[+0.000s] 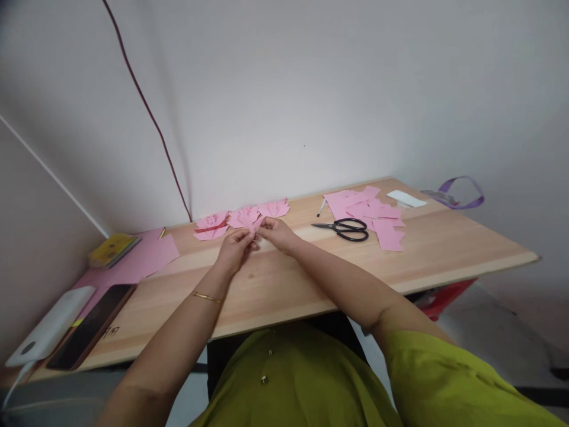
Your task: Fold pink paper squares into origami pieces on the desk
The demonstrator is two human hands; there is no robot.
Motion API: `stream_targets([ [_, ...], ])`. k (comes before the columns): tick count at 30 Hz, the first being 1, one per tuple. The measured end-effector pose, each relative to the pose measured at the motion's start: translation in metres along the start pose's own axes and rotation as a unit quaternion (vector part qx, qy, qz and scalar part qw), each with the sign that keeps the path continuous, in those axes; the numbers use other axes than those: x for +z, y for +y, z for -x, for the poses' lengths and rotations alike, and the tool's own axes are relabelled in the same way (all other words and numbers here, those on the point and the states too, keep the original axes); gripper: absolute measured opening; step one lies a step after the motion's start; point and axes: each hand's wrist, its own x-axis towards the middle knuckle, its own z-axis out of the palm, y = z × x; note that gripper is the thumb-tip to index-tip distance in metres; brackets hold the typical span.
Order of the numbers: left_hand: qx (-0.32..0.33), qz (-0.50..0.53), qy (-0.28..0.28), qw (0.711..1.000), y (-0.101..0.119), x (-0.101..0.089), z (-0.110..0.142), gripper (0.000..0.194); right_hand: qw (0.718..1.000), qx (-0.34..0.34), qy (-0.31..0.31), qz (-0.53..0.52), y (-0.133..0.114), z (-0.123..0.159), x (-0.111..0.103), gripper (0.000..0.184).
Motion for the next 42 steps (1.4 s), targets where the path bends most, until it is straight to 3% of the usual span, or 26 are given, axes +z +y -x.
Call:
stream_targets([
  [6,0.033,-0.092,0.012,0.995,-0.0017,-0.0056,-0.002,0.021,1.0,-0.001,-0.011,0.02,0.0045,-0.0013,0.0009,0.019],
  [20,0.036,-0.183,-0.017,0.982,-0.0002,-0.0087,-0.0003,0.027,0.999,0.001,-0.008,0.052,-0.003,0.0018,0.0033,0.02],
  [42,0.029,-0.2,-0.022,0.979,0.0037,-0.0045,0.0032,0.021,0.996,-0.008,0.022,0.085,0.0041,0.0005,0.0002,0.031],
])
